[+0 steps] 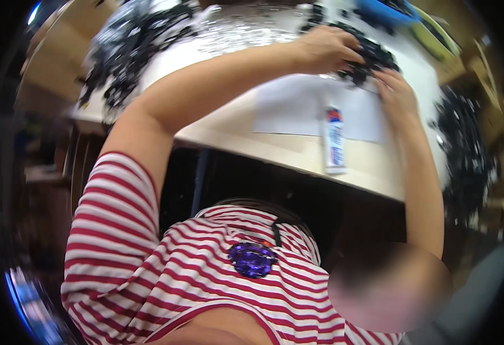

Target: The person assembles small electronic devices by inserting a wired component into a black cylindrical housing, applying glue from a tube, and securing a cap. The person repeats this process for multiple units, handling the components and tools by hand.

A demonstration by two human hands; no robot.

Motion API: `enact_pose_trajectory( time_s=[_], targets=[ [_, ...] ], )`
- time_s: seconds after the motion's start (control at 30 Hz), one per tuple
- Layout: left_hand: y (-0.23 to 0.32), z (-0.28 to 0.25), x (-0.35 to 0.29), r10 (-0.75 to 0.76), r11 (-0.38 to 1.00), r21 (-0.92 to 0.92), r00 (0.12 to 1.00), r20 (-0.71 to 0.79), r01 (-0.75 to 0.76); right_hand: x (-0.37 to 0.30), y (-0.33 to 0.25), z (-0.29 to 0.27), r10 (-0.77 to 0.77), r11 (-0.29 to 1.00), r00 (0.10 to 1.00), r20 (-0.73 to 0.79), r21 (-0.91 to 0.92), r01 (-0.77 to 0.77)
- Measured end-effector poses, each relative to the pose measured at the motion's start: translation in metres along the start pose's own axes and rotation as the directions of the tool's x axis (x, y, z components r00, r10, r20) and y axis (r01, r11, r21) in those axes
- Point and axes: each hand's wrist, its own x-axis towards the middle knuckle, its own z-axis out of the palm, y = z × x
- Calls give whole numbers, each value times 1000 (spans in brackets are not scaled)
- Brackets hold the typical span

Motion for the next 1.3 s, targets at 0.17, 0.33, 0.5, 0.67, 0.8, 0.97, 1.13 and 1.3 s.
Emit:
enact_pose_trajectory(
  time_s=[0.17, 0.33, 0.5, 0.67, 0.8, 0.97, 1.13, 1.3],
  targets=[
    [37, -81, -52, -70, 995, -72, 997, -37, 67, -4, -14, -22, 36, 996, 994, -106, 80, -28],
    [1, -148, -176, -362, 923, 104, 928, -87, 370, -32, -144, -30, -180, 925, 973, -141, 312, 217],
    [-62, -231, -273, -765, 370, 467, 549, -337, 803, -89, -249, 3, -488, 702, 868, -95, 548, 454],
    [-63, -240, -295, -985, 24, 476, 103, -142, 879, -134, -276, 62, -235, 615, 971, 50, 781, 109],
    [-101, -252, -321, -994, 30, 12, 31, -104, 999, -144, -271, 64, -276, 643, 951, 137, 762, 77],
    [-87, -287, -305, -995, 88, -935, 69, -69, 343, -152, -267, 61, -198, 640, 966, 166, 768, 0],
    [-62, -316, -308, -940, 261, -949, 270, -208, 175, -155, -263, 64, -208, 666, 964, 165, 745, 16],
    [-26, -339, -290, -877, 287, -943, 443, -187, 168, -151, -262, 61, -233, 716, 966, 108, 692, 96]
  ],
)
